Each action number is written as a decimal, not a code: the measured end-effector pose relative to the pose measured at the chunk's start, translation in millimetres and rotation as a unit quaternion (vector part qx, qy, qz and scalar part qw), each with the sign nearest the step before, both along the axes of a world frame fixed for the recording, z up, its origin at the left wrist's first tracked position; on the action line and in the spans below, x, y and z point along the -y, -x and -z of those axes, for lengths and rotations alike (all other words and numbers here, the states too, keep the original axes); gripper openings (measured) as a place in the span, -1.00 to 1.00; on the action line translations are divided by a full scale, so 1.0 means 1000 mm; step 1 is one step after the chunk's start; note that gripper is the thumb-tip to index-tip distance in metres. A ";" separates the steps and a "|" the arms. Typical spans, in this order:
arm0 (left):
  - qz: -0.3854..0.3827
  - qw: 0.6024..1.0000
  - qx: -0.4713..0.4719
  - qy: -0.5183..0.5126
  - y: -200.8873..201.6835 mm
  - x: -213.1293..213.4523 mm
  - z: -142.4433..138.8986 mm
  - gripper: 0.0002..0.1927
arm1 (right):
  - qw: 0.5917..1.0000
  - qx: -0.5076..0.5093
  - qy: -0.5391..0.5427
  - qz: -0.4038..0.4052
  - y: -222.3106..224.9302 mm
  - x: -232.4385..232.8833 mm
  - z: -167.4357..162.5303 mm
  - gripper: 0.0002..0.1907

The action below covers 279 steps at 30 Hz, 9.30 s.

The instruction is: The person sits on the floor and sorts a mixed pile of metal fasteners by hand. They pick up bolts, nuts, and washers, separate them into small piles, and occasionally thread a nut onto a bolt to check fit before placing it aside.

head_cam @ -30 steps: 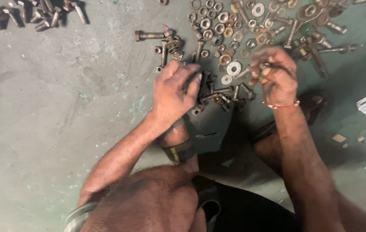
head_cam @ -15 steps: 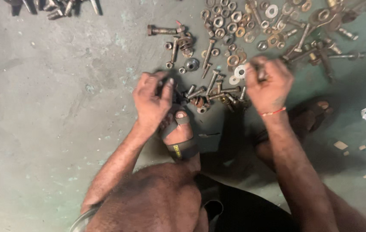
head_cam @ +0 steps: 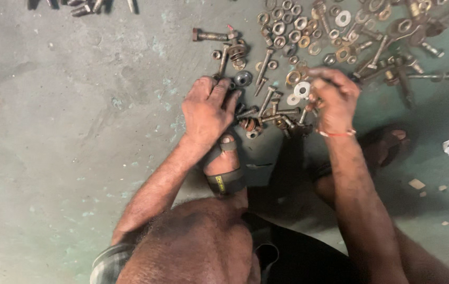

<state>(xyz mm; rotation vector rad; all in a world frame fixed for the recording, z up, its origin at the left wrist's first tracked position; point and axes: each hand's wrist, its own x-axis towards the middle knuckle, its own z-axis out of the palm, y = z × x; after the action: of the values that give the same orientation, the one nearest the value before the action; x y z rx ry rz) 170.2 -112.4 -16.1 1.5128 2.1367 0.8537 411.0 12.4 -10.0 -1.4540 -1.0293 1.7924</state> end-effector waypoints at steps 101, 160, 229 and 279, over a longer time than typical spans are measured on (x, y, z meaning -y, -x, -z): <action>-0.127 0.865 0.485 -0.038 0.037 -0.102 0.009 -0.75 | 0.980 -0.173 0.080 0.061 0.137 -0.138 -0.059 -0.94; 0.156 0.988 0.003 -0.001 0.013 -0.180 -0.018 -0.75 | 0.990 0.041 0.078 0.112 0.030 -0.080 -0.039 -0.81; -0.259 0.401 0.872 0.105 -0.011 -0.006 0.002 -0.65 | 0.850 0.098 -0.488 -0.174 0.084 0.038 -0.055 -0.93; 0.280 0.949 -0.048 -0.140 -0.059 -0.152 0.012 -0.70 | 0.945 0.224 -0.231 -0.056 0.001 -0.058 -0.041 -0.73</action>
<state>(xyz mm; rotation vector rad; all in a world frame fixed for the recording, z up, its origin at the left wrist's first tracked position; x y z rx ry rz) 229.3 39.4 -28.4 2.1929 1.5402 0.9034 410.2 70.0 31.0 -1.5441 -1.6603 1.1852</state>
